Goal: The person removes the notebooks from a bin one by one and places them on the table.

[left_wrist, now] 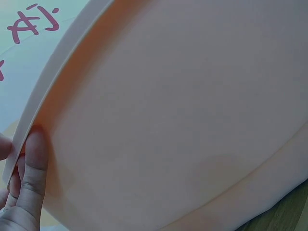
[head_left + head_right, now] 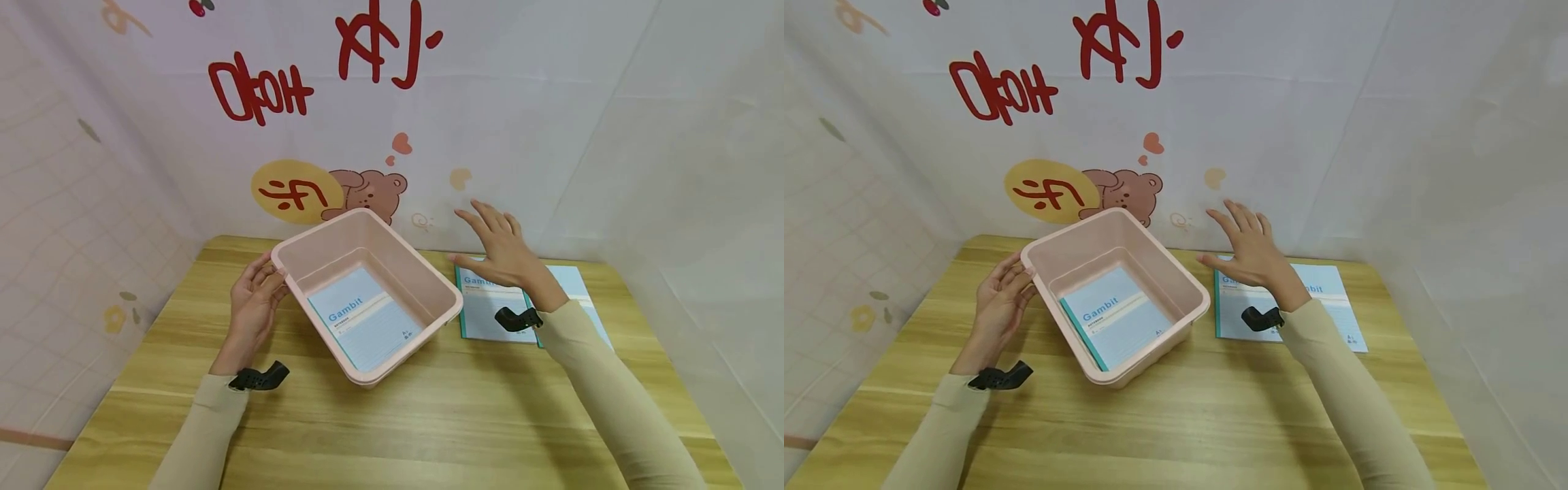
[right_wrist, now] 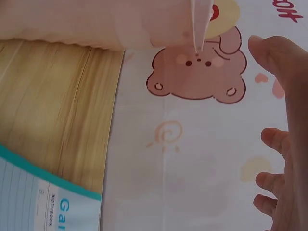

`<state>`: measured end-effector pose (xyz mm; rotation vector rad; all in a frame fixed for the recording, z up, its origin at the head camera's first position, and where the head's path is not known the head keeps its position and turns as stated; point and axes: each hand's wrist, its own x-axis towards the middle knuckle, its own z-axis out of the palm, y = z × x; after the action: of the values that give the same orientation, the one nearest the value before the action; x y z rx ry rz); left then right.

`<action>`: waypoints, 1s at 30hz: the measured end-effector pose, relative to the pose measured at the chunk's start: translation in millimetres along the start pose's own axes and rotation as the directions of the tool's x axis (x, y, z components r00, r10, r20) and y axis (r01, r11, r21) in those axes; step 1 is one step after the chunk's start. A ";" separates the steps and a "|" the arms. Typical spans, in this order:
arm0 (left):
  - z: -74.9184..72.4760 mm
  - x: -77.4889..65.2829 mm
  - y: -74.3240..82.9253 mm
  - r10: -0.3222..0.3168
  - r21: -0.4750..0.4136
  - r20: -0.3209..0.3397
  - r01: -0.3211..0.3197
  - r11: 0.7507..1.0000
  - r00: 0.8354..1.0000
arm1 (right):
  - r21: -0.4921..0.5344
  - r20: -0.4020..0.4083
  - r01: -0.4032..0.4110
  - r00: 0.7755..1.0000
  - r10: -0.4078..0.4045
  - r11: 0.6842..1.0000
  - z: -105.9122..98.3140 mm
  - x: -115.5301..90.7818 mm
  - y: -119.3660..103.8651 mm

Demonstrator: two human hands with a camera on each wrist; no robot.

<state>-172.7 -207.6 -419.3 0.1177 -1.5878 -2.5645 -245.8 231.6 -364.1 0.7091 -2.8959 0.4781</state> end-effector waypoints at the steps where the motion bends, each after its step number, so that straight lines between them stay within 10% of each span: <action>1: 0.5 0.0 0.3 -0.001 -0.002 -0.006 0.001 1.000 1.000 | 0.000 0.001 0.008 1.000 -0.008 1.000 -0.5 1.9 -3.0; 30: 1.5 -1.0 -0.5 0.010 -0.029 -0.002 -0.010 1.000 1.000 | 0.002 0.078 0.130 0.988 -0.130 0.991 1.7 46.1 -75.0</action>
<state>-171.9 -205.9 -419.0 0.1088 -1.5463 -2.5774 -251.5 148.2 -336.3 0.9295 -2.8962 0.4396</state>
